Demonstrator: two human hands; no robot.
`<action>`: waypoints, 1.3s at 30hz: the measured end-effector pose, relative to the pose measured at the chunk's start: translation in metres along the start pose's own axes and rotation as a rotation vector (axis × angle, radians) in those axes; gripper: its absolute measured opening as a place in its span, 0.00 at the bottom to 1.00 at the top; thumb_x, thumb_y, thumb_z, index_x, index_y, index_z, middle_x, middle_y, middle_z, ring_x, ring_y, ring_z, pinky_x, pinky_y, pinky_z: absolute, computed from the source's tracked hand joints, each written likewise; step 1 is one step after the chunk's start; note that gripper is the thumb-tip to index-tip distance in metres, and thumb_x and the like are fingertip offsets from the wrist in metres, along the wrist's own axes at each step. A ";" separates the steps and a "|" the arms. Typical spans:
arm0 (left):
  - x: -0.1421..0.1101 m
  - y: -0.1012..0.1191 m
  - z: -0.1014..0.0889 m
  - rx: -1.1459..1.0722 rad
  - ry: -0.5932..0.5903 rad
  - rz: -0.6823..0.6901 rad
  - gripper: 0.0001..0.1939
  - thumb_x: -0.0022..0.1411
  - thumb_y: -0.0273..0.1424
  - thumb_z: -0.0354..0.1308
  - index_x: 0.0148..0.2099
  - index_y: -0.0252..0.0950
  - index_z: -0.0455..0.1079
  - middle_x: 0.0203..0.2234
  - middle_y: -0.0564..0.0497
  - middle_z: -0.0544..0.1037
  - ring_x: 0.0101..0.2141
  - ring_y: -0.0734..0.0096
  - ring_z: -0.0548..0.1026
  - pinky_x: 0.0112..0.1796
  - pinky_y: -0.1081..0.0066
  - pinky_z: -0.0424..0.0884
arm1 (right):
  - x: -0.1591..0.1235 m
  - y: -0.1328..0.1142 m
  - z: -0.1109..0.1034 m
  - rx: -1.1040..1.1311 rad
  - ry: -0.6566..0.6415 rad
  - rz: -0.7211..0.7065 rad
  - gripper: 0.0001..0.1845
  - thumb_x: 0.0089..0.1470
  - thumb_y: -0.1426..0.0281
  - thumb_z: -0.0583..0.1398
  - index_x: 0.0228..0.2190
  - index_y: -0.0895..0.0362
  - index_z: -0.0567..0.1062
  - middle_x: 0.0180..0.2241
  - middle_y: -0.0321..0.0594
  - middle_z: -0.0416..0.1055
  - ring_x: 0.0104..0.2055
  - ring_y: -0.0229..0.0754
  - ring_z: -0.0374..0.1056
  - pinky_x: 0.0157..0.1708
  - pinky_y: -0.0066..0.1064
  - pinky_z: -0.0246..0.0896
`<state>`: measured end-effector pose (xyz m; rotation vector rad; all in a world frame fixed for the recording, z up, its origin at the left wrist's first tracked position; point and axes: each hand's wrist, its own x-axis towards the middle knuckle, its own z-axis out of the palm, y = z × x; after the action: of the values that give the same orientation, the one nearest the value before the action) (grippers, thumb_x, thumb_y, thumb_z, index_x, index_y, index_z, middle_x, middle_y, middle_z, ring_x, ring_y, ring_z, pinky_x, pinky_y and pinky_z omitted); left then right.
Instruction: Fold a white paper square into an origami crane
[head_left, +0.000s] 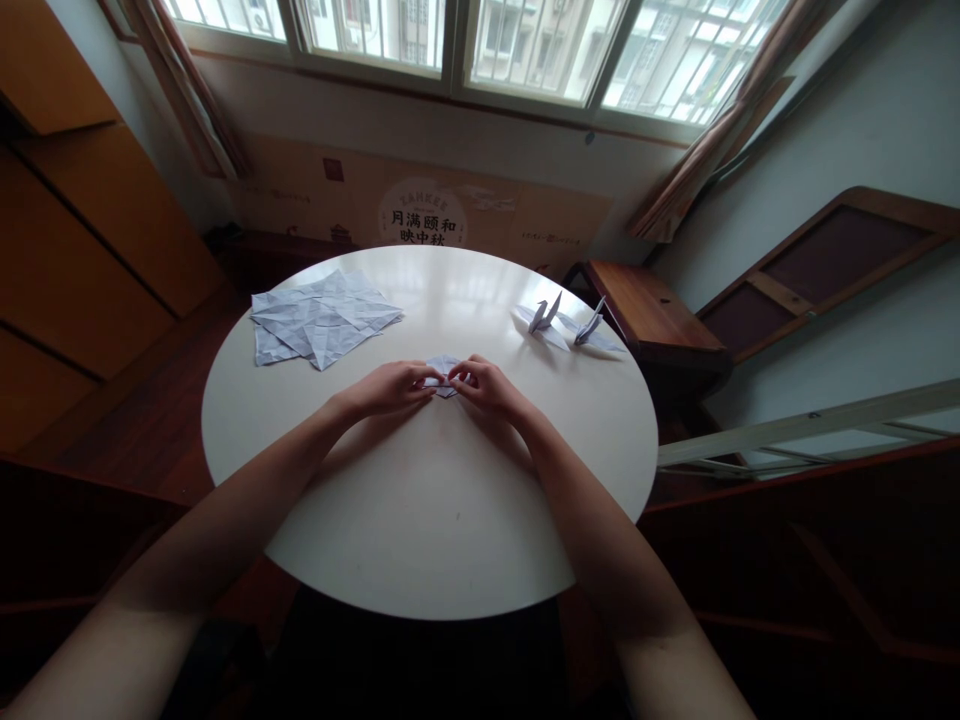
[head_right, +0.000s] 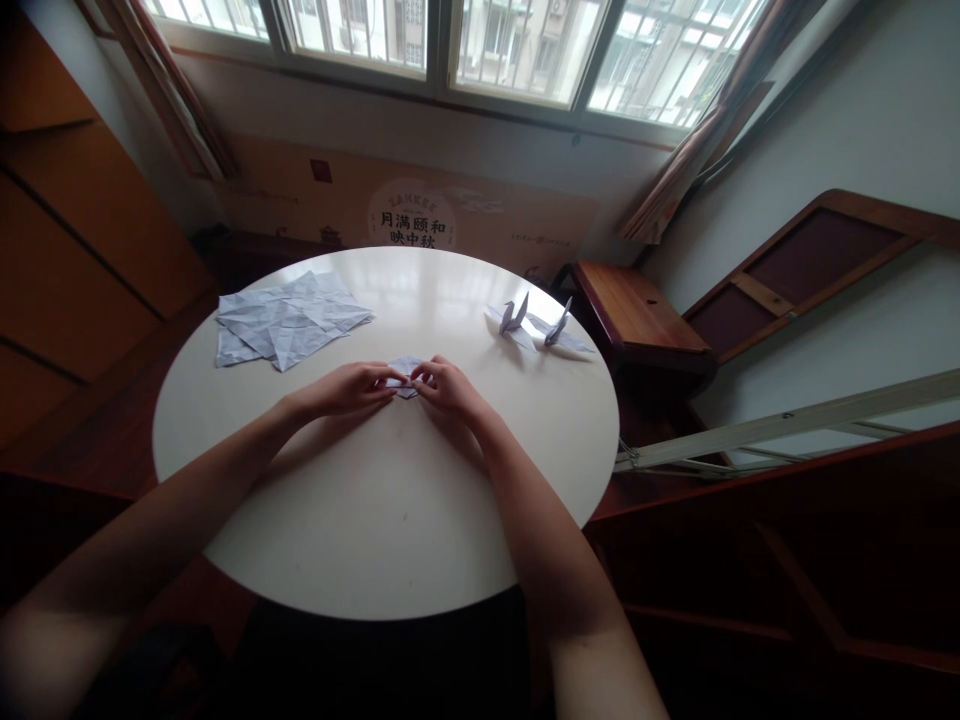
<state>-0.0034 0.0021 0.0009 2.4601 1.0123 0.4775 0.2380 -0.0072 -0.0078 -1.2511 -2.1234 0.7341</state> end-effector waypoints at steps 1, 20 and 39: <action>0.000 0.000 0.000 0.000 0.000 -0.001 0.20 0.68 0.39 0.55 0.56 0.40 0.80 0.34 0.49 0.78 0.30 0.69 0.73 0.34 0.72 0.64 | 0.000 0.000 0.000 0.002 0.001 -0.002 0.06 0.60 0.71 0.64 0.38 0.58 0.83 0.37 0.38 0.69 0.33 0.34 0.68 0.40 0.30 0.66; -0.001 0.003 -0.002 -0.014 -0.010 -0.002 0.19 0.68 0.37 0.56 0.57 0.39 0.79 0.34 0.49 0.77 0.31 0.69 0.73 0.35 0.72 0.63 | -0.001 -0.002 -0.001 0.028 -0.010 0.013 0.07 0.61 0.71 0.64 0.39 0.58 0.82 0.38 0.38 0.68 0.34 0.35 0.69 0.41 0.30 0.66; -0.001 0.007 -0.004 -0.009 -0.023 -0.003 0.20 0.69 0.38 0.55 0.58 0.39 0.79 0.34 0.49 0.78 0.30 0.69 0.72 0.34 0.72 0.63 | -0.002 -0.004 -0.003 0.024 -0.013 0.007 0.07 0.61 0.70 0.63 0.39 0.57 0.82 0.38 0.38 0.69 0.33 0.34 0.69 0.39 0.29 0.66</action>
<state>-0.0017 -0.0020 0.0082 2.4501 1.0021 0.4508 0.2386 -0.0103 -0.0038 -1.2455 -2.1159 0.7704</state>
